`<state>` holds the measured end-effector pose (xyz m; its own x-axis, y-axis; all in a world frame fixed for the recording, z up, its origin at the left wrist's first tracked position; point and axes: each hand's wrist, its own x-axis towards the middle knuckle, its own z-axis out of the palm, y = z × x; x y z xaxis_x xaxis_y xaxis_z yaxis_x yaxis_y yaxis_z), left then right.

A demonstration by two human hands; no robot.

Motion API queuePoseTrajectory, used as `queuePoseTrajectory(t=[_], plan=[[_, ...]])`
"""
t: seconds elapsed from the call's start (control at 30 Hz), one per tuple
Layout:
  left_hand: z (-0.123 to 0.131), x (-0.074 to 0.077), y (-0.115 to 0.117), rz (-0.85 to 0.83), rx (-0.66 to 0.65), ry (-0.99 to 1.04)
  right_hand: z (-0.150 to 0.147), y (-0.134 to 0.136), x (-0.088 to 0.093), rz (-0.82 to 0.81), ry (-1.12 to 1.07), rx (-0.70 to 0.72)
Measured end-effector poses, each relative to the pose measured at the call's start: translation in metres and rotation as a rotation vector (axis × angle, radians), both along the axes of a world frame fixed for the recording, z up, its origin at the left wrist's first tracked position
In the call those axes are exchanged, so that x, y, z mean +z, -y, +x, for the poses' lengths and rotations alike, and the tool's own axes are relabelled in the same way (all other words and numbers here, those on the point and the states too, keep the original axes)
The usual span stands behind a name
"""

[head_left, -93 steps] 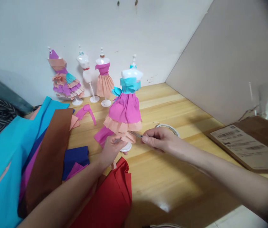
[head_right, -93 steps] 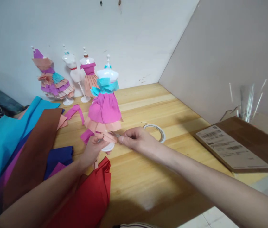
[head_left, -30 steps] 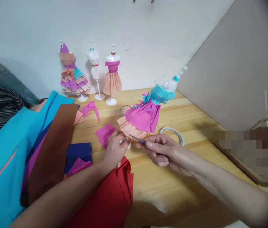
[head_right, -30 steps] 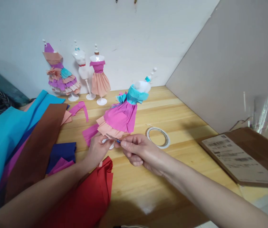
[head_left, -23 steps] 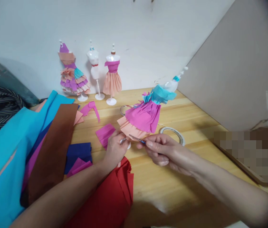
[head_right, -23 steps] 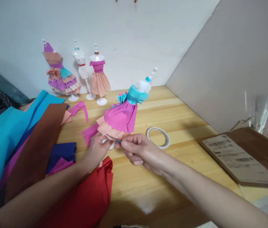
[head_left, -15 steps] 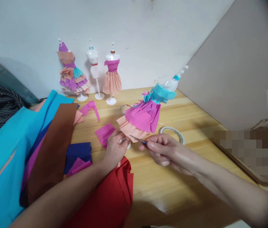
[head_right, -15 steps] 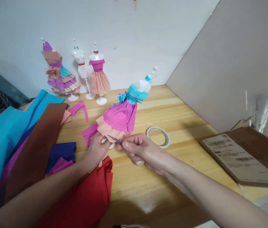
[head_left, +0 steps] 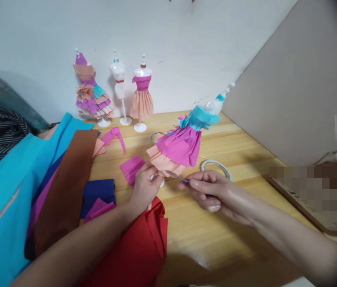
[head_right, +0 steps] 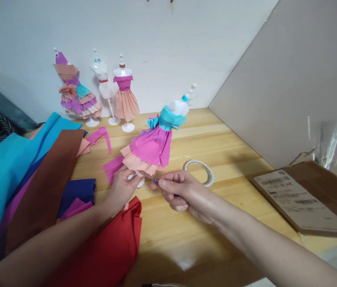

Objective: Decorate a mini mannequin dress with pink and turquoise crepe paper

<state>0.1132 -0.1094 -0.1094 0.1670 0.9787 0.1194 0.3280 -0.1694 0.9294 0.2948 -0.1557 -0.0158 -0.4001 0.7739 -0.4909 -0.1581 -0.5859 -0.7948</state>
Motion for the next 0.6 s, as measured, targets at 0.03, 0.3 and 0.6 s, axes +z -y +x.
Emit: queuePoseTrajectory(t=[0.03,0.3,0.6], plan=[[0.0002,0.0,0.0,0.009,0.002,0.0,0.0009,-0.0001,-0.0002,-0.025,-0.023,-0.001],[0.0003,-0.0024,-0.0005,0.074,0.012,-0.029,0.0005,-0.0072,-0.004,-0.111,-0.141,0.031],[0.0002,0.0004,-0.0015,0.114,0.006,-0.044,-0.0043,-0.0092,-0.0026,-0.05,-0.151,0.086]])
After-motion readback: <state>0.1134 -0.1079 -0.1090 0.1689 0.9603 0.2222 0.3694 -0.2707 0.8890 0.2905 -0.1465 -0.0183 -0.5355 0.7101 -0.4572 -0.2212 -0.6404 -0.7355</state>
